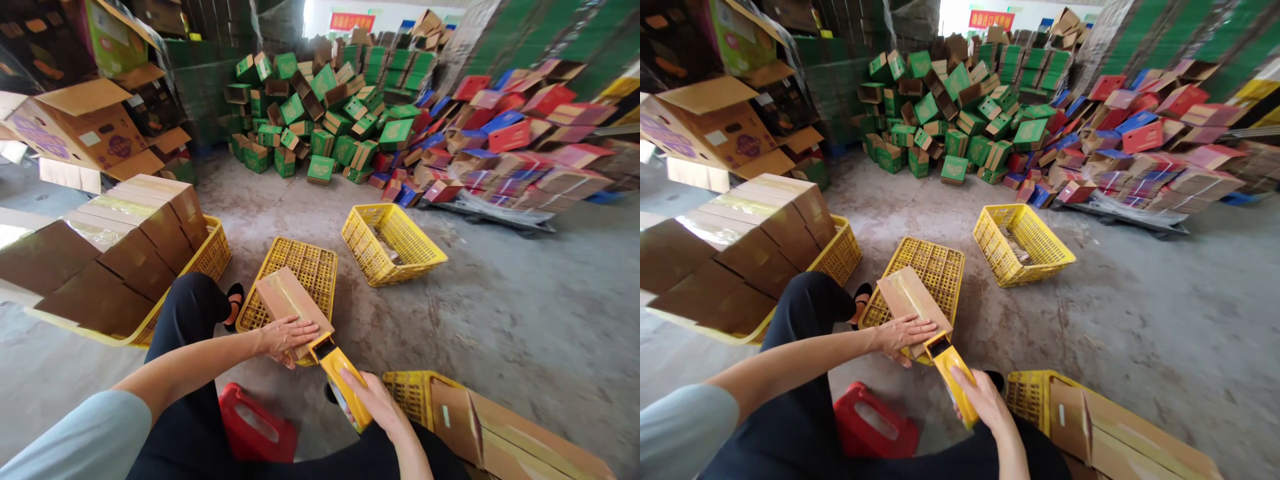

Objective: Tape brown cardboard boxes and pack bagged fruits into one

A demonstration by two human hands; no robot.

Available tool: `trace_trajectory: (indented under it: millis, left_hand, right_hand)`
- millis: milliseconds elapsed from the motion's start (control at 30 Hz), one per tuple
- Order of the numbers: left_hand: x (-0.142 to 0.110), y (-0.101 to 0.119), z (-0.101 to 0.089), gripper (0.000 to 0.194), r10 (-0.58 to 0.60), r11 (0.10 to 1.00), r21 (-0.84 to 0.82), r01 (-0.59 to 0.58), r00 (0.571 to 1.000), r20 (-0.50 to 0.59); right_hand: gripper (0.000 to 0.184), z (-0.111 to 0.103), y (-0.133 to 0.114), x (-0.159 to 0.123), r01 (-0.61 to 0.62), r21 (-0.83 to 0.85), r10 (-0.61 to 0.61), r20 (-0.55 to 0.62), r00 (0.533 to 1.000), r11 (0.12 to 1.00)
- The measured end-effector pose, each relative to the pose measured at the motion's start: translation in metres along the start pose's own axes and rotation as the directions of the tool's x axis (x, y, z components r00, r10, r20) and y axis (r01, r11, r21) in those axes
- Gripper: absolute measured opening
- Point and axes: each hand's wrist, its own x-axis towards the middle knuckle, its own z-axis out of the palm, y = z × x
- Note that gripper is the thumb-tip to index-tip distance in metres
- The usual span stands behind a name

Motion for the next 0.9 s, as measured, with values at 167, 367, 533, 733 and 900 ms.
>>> trace_trajectory:
  millis: [167, 367, 533, 733, 900]
  left_hand:
    - [0.000, 0.002, 0.003, 0.100, -0.019, 1.000, 0.010, 0.019, 1.000, -0.012]
    - [0.005, 0.010, 0.006, 0.098, -0.059, 0.997, 0.045, 0.058, 0.998, 0.025]
    - [0.011, 0.019, 0.010, 0.103, -0.025, 0.998, 0.056, 0.023, 0.999, 0.031]
    - [0.013, 0.023, 0.019, 0.108, -0.025, 0.997, 0.069, 0.025, 1.000, 0.010]
    - [0.014, 0.023, 0.017, 0.109, -0.033, 0.998, 0.055, 0.031, 0.998, 0.044]
  right_hand:
    - [0.058, -0.004, 0.018, -0.010, 0.013, -0.001, -0.013, -0.013, 1.000, 1.000]
    - [0.059, -0.001, 0.020, -0.005, 0.031, -0.019, -0.031, -0.005, 0.999, 0.999]
    - [0.063, -0.004, 0.027, 0.002, 0.058, -0.057, -0.057, 0.026, 0.998, 0.997]
    - [0.066, -0.002, 0.032, 0.003, 0.055, -0.074, -0.054, 0.006, 0.999, 0.996]
    - [0.061, -0.002, 0.030, 0.002, 0.052, -0.041, -0.052, 0.012, 0.999, 0.998]
